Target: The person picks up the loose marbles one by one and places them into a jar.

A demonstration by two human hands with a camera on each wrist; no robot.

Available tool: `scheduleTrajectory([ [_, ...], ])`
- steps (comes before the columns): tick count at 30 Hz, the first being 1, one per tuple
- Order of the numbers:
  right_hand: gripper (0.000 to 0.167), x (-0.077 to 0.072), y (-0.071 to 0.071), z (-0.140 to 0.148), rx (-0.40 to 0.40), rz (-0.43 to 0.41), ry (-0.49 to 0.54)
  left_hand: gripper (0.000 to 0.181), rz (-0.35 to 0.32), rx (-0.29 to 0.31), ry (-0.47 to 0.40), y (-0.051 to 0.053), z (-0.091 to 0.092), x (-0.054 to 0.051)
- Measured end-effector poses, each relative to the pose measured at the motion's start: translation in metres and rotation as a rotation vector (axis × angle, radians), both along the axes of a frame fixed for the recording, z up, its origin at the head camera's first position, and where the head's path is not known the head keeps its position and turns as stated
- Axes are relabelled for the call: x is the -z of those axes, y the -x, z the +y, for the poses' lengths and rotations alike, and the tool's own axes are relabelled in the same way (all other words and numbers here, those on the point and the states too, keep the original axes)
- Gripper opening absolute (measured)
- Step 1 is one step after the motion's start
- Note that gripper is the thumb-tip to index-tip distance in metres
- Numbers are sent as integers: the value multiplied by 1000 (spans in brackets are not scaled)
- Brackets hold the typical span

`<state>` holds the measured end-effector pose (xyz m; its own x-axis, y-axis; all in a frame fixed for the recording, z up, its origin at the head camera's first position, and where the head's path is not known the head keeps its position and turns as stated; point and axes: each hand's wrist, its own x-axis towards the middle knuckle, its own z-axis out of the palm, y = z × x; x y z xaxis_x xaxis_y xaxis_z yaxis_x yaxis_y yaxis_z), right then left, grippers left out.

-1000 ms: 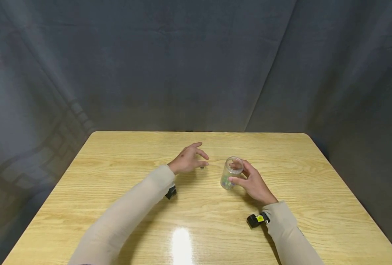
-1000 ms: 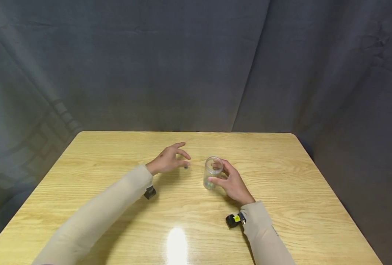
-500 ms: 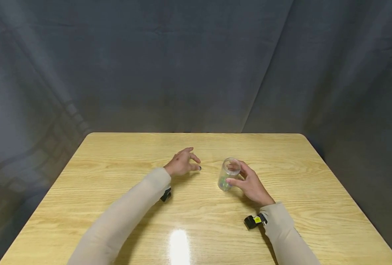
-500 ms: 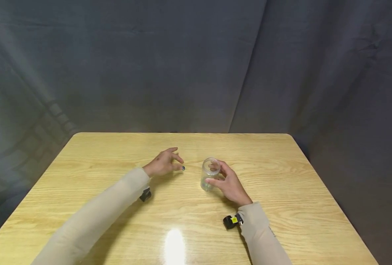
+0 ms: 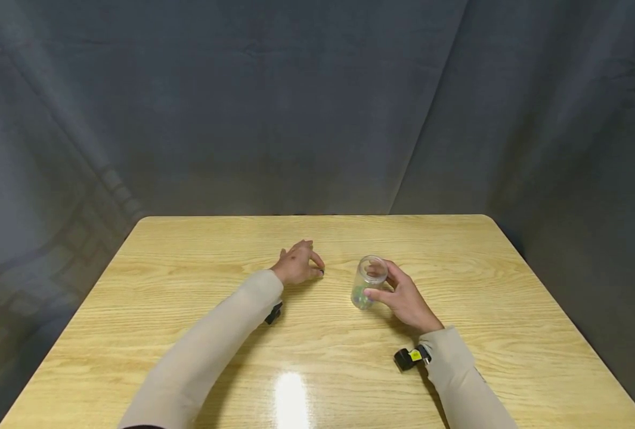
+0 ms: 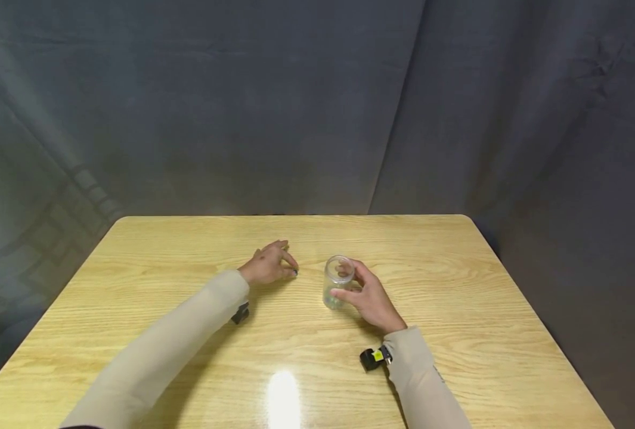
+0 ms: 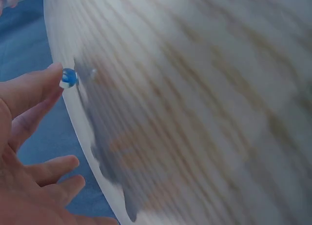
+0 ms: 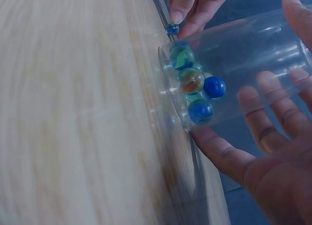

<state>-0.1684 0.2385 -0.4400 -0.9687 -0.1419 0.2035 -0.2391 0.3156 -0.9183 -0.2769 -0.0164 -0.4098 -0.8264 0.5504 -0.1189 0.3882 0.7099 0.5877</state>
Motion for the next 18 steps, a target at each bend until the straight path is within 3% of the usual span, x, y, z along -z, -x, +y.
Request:
scheduleTrajectory([
  [12, 62, -1, 2, -2, -2, 10, -5, 6, 33, -17, 80, -2, 4, 1],
  [18, 62, 0, 4, 0, -2, 1, -7, 5, 22, 10, 13, -2, 1, -3],
])
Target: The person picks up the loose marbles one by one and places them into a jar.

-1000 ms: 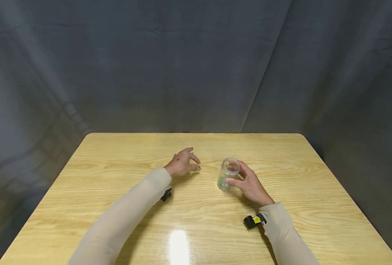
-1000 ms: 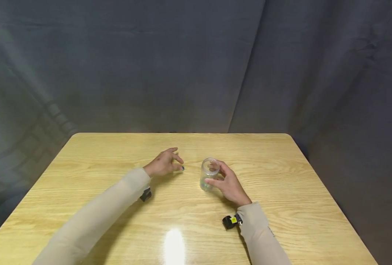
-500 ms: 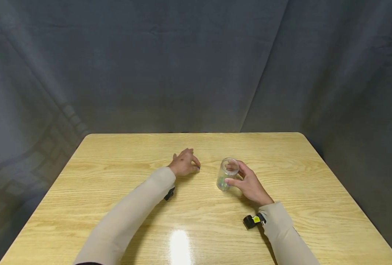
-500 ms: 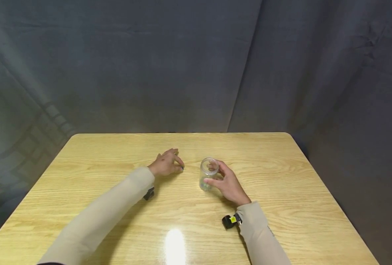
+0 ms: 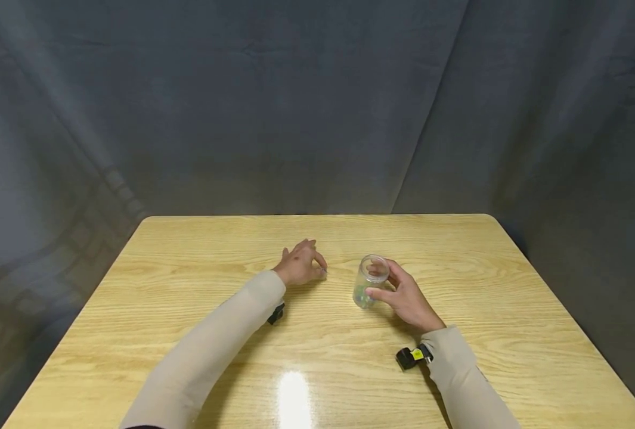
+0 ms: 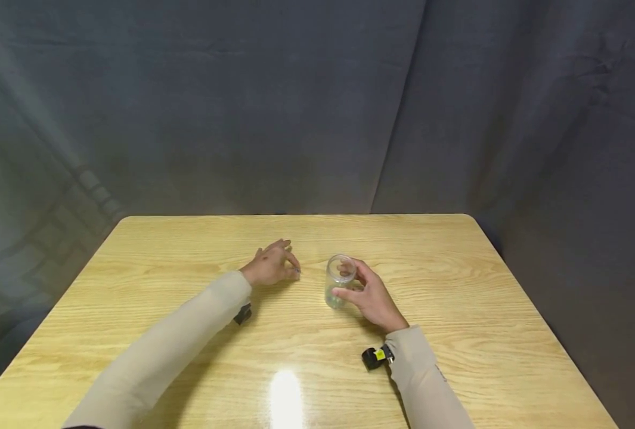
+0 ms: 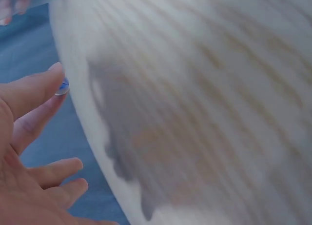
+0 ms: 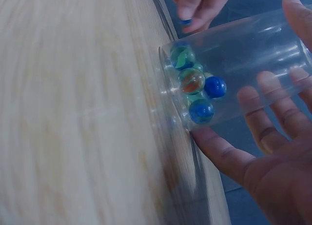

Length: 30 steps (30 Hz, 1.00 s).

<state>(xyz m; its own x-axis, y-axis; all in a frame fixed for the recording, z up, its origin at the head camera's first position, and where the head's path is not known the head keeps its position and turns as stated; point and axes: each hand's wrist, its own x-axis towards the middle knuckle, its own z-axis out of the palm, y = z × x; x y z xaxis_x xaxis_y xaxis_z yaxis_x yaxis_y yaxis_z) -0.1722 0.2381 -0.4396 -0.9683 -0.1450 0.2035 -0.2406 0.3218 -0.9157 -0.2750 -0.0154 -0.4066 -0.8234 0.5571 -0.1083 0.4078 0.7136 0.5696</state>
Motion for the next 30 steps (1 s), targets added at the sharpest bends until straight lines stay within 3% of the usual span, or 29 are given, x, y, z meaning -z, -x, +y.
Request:
scheduleTrajectory([
  [9, 65, 0, 1, 3, 6, -22, -7, 12, 18, 21, -148, -5, 0, -15],
  [18, 64, 1, 2, 5, 4, -26, -13, 15, -25, 38, -313, -15, 6, -31],
  [30, 65, 2, 1, 7, 5, -51, -17, 18, 11, 136, -364, -30, 25, -49],
])
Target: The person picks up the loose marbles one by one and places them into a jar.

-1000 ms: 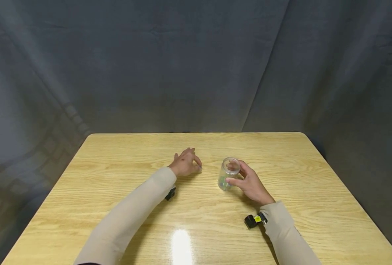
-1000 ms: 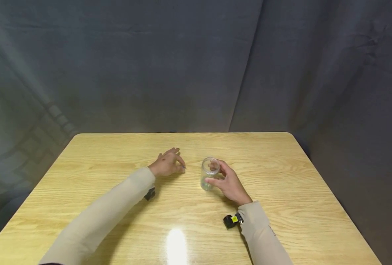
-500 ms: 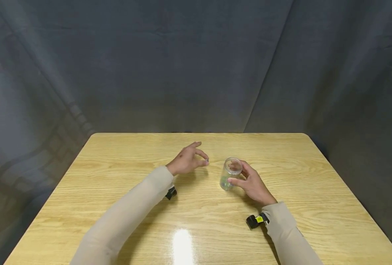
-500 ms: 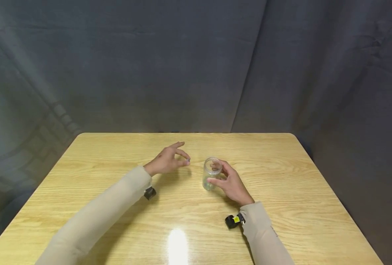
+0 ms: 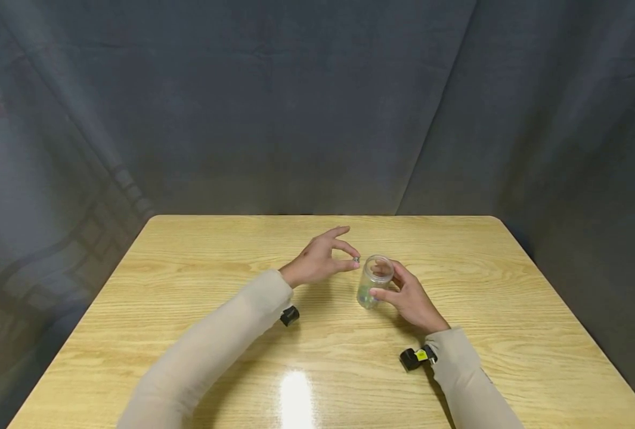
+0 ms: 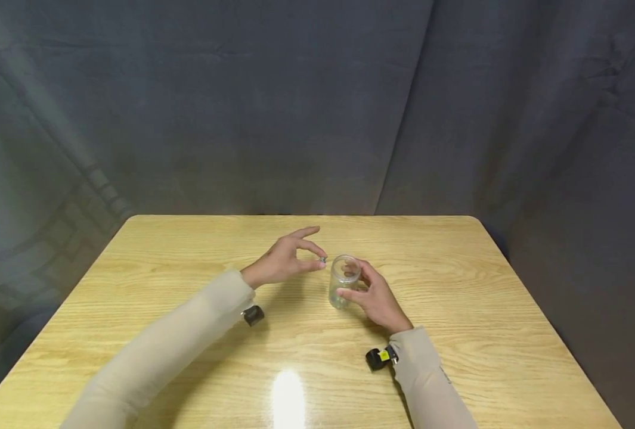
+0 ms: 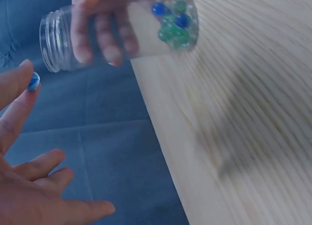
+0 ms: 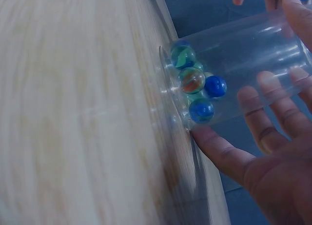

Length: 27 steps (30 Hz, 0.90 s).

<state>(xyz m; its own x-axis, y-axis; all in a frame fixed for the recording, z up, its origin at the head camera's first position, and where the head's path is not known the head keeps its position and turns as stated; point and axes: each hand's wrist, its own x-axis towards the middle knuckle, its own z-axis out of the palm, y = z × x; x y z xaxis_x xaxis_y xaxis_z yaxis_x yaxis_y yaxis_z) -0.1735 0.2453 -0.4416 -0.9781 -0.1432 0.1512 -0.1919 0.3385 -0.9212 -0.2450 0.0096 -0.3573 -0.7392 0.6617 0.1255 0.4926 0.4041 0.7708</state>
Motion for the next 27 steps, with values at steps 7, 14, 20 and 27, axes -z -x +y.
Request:
scheduleTrajectory([
  [7, 66, 1, -1, 1, -7, -14, 2, 18, 61, 34, -1, -2, 14, -6],
  [14, 66, 0, 0, 0, -16, -7, 7, 19, 72, 49, 1, -3, 23, -8],
  [20, 66, 1, 2, 0, -22, -4, 11, 20, 71, 55, -6, -4, 25, -10],
  [27, 65, 1, 4, 0, -20, 13, 1, 22, 78, 54, 4, -4, 15, -8],
])
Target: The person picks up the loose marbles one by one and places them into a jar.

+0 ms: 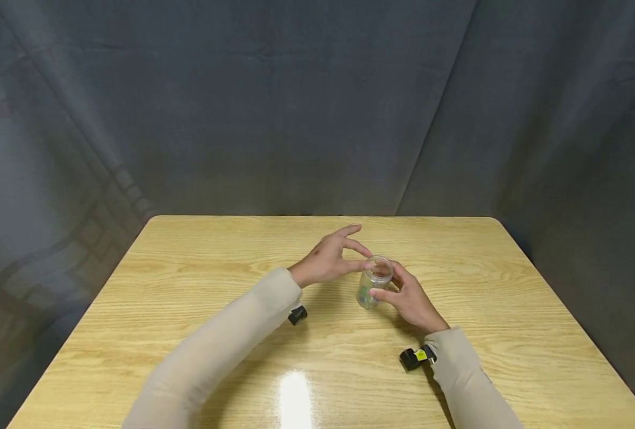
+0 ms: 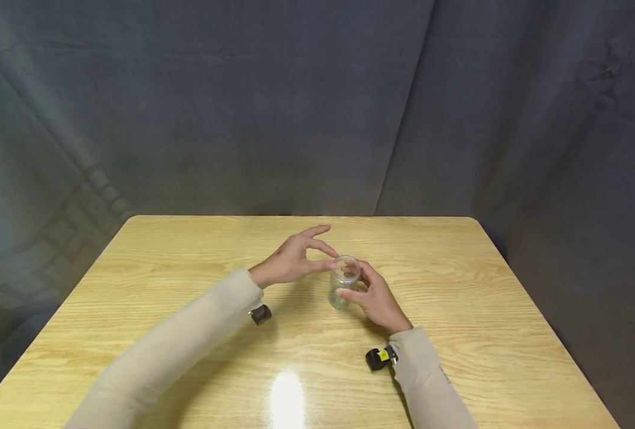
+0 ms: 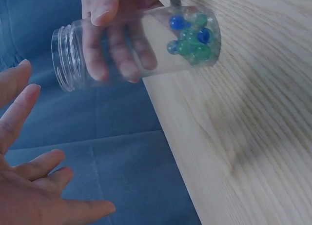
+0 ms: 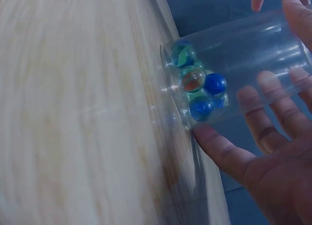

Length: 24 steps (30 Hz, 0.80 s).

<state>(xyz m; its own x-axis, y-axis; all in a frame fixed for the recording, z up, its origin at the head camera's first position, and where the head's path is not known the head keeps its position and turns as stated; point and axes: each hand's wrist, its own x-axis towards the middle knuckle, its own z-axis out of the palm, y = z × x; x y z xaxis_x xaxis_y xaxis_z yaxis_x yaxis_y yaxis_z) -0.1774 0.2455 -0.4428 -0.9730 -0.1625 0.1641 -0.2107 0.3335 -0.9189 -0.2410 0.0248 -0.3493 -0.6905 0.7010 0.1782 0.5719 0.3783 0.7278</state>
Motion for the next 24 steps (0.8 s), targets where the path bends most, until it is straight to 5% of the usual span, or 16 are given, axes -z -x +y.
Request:
scheduleTrajectory([
  [5, 64, -2, 4, -1, 0, -1, -1, 28, -18, -21, 22, -1, -15, 0],
  [14, 66, -8, 7, 2, -30, -11, -39, 40, 46, -50, 138, -13, -58, -10],
  [19, 65, -14, 5, 7, -44, 19, -96, 52, 148, -83, 245, -24, -85, -20],
  [24, 82, -27, -1, 15, -63, -3, -177, 66, 255, -101, 374, -38, -109, -26],
])
